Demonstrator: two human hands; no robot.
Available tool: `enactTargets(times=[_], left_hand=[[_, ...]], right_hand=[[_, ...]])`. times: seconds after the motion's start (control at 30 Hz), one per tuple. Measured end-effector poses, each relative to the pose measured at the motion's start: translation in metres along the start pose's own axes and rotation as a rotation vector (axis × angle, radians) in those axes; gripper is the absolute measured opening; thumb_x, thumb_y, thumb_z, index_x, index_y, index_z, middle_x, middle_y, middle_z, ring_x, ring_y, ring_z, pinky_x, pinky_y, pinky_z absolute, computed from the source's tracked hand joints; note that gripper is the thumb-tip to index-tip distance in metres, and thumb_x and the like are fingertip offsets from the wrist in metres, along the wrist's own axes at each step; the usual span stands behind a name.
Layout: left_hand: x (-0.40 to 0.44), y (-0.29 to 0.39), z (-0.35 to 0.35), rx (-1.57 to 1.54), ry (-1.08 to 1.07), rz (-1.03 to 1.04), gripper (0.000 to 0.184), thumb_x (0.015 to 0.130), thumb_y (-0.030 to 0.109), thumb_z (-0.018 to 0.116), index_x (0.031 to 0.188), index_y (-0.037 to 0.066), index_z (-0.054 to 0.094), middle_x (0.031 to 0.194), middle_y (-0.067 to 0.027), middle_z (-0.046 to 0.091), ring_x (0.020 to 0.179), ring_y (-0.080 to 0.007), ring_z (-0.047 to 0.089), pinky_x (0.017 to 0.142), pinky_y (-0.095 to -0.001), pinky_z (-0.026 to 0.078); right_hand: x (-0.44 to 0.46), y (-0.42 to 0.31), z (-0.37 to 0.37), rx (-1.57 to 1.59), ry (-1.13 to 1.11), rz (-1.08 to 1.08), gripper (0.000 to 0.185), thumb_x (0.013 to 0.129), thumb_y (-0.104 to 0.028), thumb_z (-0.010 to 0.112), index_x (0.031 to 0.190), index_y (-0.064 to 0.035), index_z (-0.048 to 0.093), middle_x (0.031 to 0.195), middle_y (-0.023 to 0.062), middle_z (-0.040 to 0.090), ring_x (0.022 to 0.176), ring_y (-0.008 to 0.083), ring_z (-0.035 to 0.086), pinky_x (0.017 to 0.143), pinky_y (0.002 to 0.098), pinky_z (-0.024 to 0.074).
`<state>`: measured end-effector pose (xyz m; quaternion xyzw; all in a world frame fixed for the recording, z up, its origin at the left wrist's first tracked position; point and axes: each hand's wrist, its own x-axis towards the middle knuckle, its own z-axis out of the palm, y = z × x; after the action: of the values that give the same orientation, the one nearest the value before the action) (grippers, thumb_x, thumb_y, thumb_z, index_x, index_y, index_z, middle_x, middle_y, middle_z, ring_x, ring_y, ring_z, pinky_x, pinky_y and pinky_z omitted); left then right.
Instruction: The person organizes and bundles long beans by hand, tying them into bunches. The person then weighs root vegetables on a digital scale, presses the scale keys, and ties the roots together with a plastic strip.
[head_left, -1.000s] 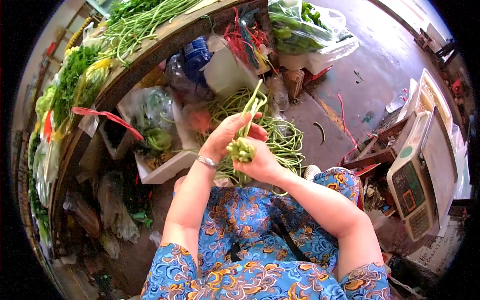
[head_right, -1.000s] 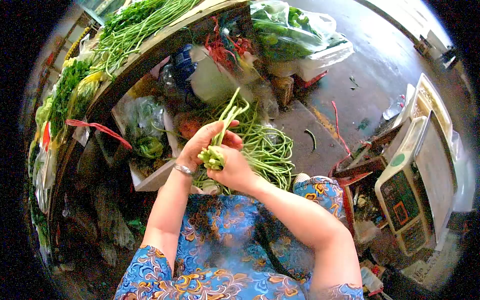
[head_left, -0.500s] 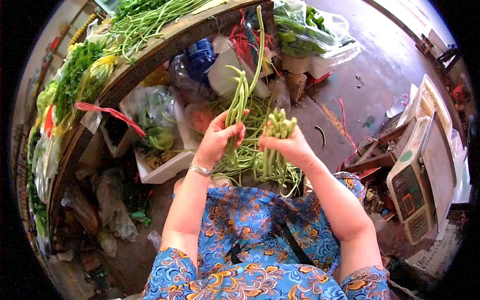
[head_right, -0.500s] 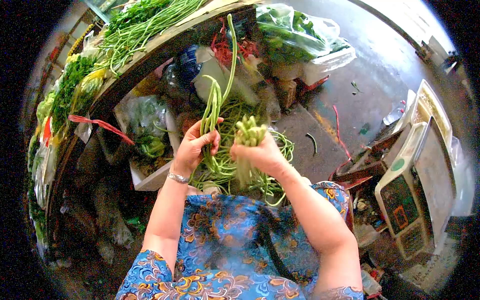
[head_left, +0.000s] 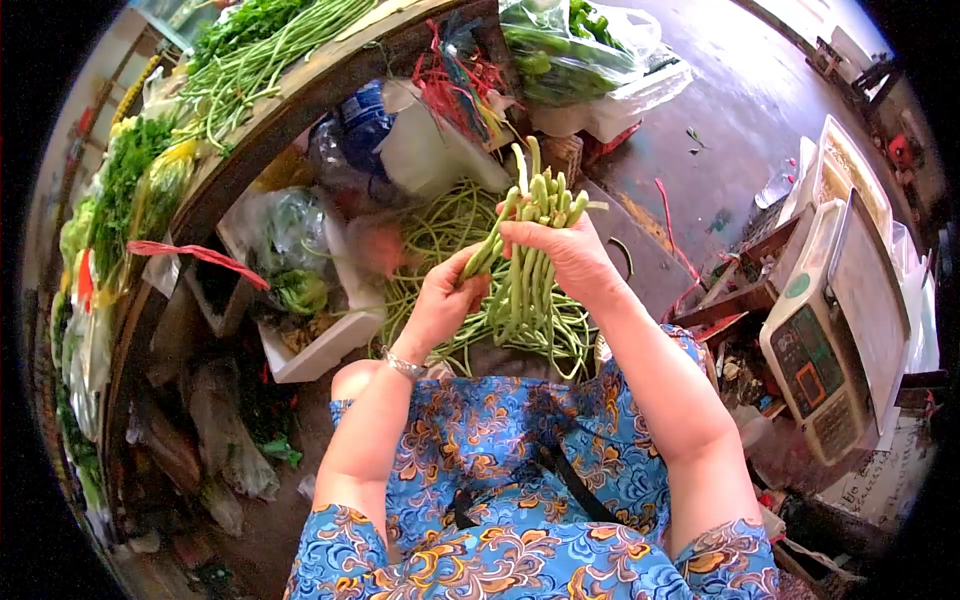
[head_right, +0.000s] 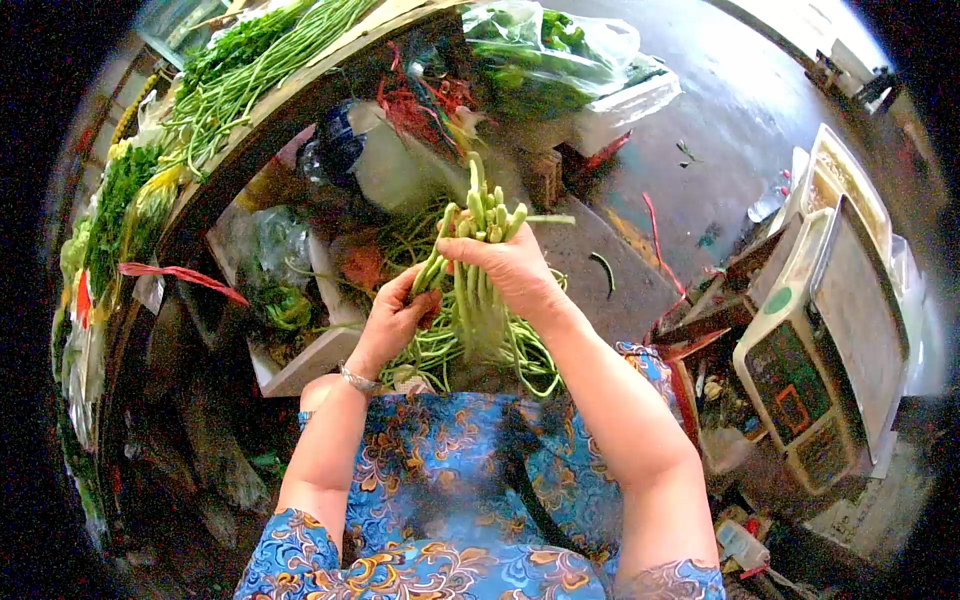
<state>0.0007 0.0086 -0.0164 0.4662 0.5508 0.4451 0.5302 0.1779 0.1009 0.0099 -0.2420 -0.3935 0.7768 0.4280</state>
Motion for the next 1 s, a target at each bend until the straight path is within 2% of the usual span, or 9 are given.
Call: enactTargets(times=[0.17, 0.23, 0.37, 0.43, 0.47, 0.67, 0.8, 0.9, 1.0], left_hand=[[0.0, 0.003, 0.007, 0.072, -0.02, 0.054, 0.037, 0.095, 0.004, 0.058, 0.132, 0.009, 0.055, 0.084, 0.0063, 0.055, 0.067, -0.0032, 0.048, 0.059, -0.0201, 0.042], [-0.002, 0.007, 0.009, -0.078, -0.022, -0.033, 0.035, 0.096, 0.007, 0.057, 0.131, 0.006, 0.055, 0.087, 0.0049, 0.059, 0.069, -0.0039, 0.051, 0.061, -0.0205, 0.044], [-0.001, 0.016, 0.007, -0.282, 0.011, -0.031, 0.03, 0.097, 0.008, 0.054, 0.127, 0.007, 0.057, 0.086, 0.0041, 0.059, 0.067, -0.0039, 0.051, 0.058, -0.018, 0.042], [0.0, 0.01, 0.003, -0.478, 0.075, -0.076, 0.025, 0.098, 0.015, 0.056, 0.12, 0.005, 0.059, 0.08, 0.0025, 0.059, 0.063, -0.0053, 0.051, 0.057, -0.019, 0.042], [0.002, 0.002, -0.005, -0.356, 0.02, -0.025, 0.027, 0.098, 0.017, 0.057, 0.121, 0.003, 0.06, 0.079, 0.0006, 0.061, 0.067, -0.0074, 0.055, 0.06, -0.0229, 0.046], [-0.005, 0.005, 0.003, -0.133, 0.031, 0.015, 0.026, 0.096, 0.015, 0.061, 0.118, 0.002, 0.061, 0.076, 0.0011, 0.061, 0.065, -0.0072, 0.053, 0.061, -0.0227, 0.045], [-0.01, 0.006, 0.01, -0.043, -0.004, 0.042, 0.026, 0.095, 0.013, 0.061, 0.118, 0.0, 0.06, 0.081, 0.0009, 0.062, 0.069, -0.0065, 0.055, 0.064, -0.0225, 0.046], [-0.012, 0.007, 0.013, 0.029, -0.048, 0.068, 0.026, 0.094, 0.01, 0.06, 0.118, -0.001, 0.059, 0.085, 0.0009, 0.062, 0.072, -0.0062, 0.055, 0.066, -0.0225, 0.047], [-0.013, 0.006, 0.011, 0.067, -0.07, 0.076, 0.025, 0.094, 0.009, 0.06, 0.116, -0.001, 0.059, 0.086, 0.0008, 0.062, 0.073, -0.0063, 0.055, 0.066, -0.0225, 0.047]], right_hand=[[-0.002, -0.004, -0.002, -0.018, -0.013, 0.04, 0.021, 0.079, -0.005, 0.072, 0.098, -0.0049, 0.062, 0.091, 0.0051, 0.066, 0.077, 0.0151, 0.064, 0.07, 0.0303, 0.0529], [-0.004, -0.004, -0.002, 0.013, -0.003, 0.043, 0.021, 0.08, -0.005, 0.07, 0.098, -0.0057, 0.061, 0.091, 0.0062, 0.066, 0.079, 0.0157, 0.065, 0.072, 0.0313, 0.0529], [-0.007, -0.009, -0.004, 0.199, -0.048, 0.057, 0.02, 0.082, -0.006, 0.066, 0.099, -0.0081, 0.058, 0.091, 0.0089, 0.066, 0.085, 0.0176, 0.065, 0.076, 0.033, 0.0524], [-0.007, -0.01, -0.007, 0.194, -0.033, 0.036, 0.02, 0.082, -0.006, 0.065, 0.099, -0.0077, 0.056, 0.089, 0.0091, 0.066, 0.081, 0.0186, 0.065, 0.073, 0.0321, 0.0522], [-0.006, -0.011, -0.01, 0.149, 0.002, 0.024, 0.021, 0.08, -0.005, 0.068, 0.098, -0.0059, 0.059, 0.087, 0.0079, 0.066, 0.077, 0.0179, 0.065, 0.071, 0.0307, 0.0524], [0.008, -0.019, -0.028, 0.129, 0.218, 0.006, 0.024, 0.075, -0.007, 0.077, 0.094, -0.004, 0.062, 0.079, 0.0045, 0.064, 0.068, 0.0172, 0.064, 0.062, 0.0318, 0.0537], [0.017, -0.021, -0.042, 0.093, 0.191, 0.125, 0.026, 0.076, -0.005, 0.075, 0.098, -0.003, 0.061, 0.083, 0.0049, 0.063, 0.067, 0.018, 0.064, 0.06, 0.0317, 0.0542], [0.019, -0.012, -0.041, 0.141, 0.179, 0.094, 0.018, 0.079, -0.002, 0.072, 0.093, -0.0027, 0.062, 0.082, 0.0058, 0.066, 0.066, 0.0159, 0.066, 0.061, 0.0302, 0.0566], [0.018, -0.016, -0.04, 0.157, 0.167, 0.085, 0.019, 0.078, -0.001, 0.071, 0.095, -0.0028, 0.062, 0.083, 0.006, 0.065, 0.069, 0.0166, 0.065, 0.062, 0.0309, 0.0553]])
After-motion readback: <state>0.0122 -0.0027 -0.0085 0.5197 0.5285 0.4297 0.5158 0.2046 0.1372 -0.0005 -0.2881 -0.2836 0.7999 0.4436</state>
